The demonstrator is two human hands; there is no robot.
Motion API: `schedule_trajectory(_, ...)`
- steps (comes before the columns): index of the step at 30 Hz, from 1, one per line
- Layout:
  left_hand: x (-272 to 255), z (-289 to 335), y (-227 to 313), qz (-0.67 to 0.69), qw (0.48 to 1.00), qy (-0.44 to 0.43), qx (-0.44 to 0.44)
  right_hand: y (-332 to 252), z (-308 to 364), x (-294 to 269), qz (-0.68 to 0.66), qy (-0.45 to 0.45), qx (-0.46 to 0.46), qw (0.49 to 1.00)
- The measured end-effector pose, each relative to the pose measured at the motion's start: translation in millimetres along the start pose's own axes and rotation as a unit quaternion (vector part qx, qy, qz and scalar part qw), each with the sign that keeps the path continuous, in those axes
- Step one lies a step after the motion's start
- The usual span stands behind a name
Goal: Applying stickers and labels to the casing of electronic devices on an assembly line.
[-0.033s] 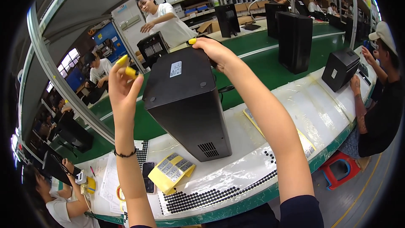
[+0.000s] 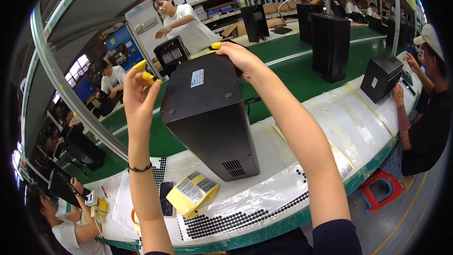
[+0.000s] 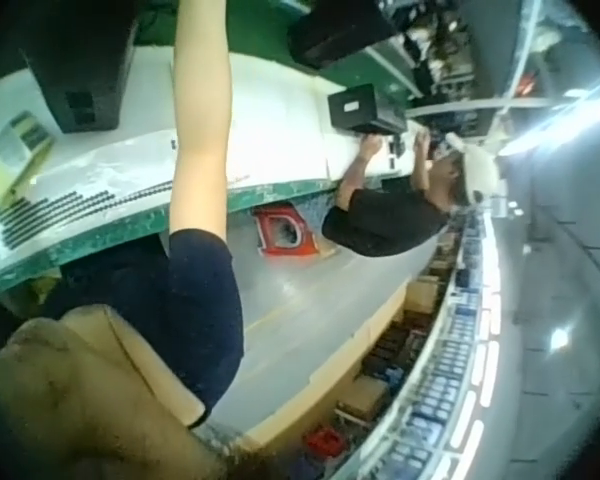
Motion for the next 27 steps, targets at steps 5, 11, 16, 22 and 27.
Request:
schedule_trajectory(5,24.5,-27.8,-33.0,-0.106,0.991,-0.078,0.041,-2.3,9.1,5.0,-0.072,0.012,0.007,0.997)
schedule_trajectory(11,56.7,-39.5,-54.0,-0.134,0.978,-0.161,0.019,2.3,1.9,-0.2,-0.091,0.017,0.002,0.996)
schedule_trajectory(16,66.7,-43.7,-49.5,-0.175,0.965,-0.179,0.082,3.9,3.4,1.5,-0.107,0.010,0.008,0.994)
schedule_trajectory(22,70.9,-46.0,-60.6,-0.172,0.970,-0.174,0.012,4.8,2.8,2.5,-0.125,0.011,0.005,0.992)
schedule_trajectory(27,68.9,-47.2,-62.6,-0.168,0.972,-0.164,0.015,2.7,6.5,3.3,-0.138,0.019,0.008,0.990)
Point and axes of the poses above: each hand's wrist, its own z-axis away from the middle knuckle, its own x-axis out of the palm, y = z × x, the point moved 9 cm from there along -z, towards the middle knuckle, and after that the axes turned 15 degrees about y, right-handed, at the moved point
